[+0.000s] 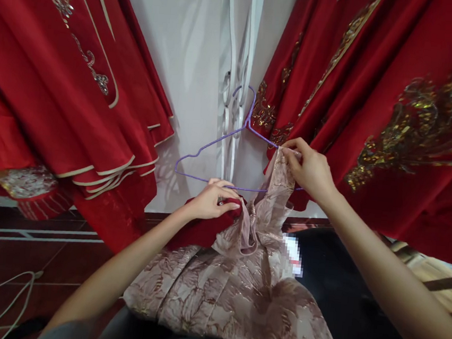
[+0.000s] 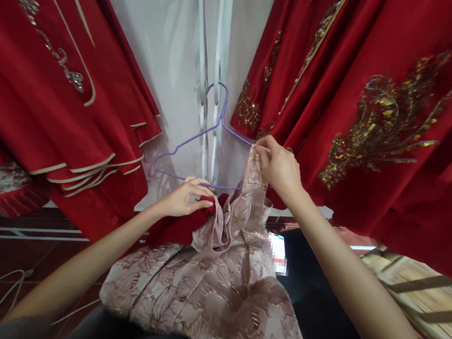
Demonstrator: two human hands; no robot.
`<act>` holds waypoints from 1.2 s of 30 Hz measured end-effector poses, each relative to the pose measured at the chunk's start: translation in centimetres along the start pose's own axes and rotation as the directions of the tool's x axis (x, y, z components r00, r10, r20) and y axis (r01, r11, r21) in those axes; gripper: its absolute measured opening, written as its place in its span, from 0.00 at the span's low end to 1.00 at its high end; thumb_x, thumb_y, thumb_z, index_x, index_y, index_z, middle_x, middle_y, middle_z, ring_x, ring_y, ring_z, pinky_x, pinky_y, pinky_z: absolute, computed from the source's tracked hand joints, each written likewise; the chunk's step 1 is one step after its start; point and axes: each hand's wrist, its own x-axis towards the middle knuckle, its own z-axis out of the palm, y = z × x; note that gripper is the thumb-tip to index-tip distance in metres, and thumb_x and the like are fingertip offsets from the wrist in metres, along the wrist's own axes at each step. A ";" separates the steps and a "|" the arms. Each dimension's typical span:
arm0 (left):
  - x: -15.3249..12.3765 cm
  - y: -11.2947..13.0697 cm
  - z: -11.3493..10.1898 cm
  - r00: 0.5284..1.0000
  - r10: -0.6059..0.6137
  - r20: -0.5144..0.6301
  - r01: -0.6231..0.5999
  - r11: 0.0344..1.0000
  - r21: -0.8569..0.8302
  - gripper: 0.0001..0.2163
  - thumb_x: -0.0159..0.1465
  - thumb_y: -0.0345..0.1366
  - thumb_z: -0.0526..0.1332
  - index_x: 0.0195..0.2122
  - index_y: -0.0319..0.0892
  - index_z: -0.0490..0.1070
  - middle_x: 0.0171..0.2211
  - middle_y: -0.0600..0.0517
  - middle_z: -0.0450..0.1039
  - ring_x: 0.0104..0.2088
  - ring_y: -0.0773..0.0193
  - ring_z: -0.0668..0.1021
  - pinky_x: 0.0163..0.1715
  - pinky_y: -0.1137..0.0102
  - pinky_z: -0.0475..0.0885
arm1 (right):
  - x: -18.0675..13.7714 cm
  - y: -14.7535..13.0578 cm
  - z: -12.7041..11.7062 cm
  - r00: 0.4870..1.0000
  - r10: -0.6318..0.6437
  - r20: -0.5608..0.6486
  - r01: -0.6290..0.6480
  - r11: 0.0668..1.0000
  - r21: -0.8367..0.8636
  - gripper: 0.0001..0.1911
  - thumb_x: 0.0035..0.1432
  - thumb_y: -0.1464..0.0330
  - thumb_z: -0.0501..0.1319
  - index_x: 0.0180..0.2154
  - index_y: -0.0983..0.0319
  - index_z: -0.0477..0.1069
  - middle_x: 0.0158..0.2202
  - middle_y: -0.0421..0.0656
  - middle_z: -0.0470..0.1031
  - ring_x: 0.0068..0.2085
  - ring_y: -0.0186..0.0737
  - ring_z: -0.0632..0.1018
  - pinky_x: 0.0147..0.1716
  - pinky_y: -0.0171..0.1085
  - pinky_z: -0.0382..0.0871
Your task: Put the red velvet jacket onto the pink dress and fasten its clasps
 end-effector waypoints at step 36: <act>-6.1 -6.8 -12.6 0.817 -0.397 -0.419 0.450 0.893 0.032 0.19 0.58 0.52 0.58 0.36 0.39 0.75 0.38 0.46 0.78 0.40 0.54 0.77 0.45 0.64 0.69 | 0.7 2.2 -0.6 0.998 -0.067 -0.016 0.068 0.995 0.072 0.16 0.64 0.54 0.52 0.39 0.56 0.71 0.35 0.44 0.79 0.32 0.44 0.77 0.32 0.39 0.65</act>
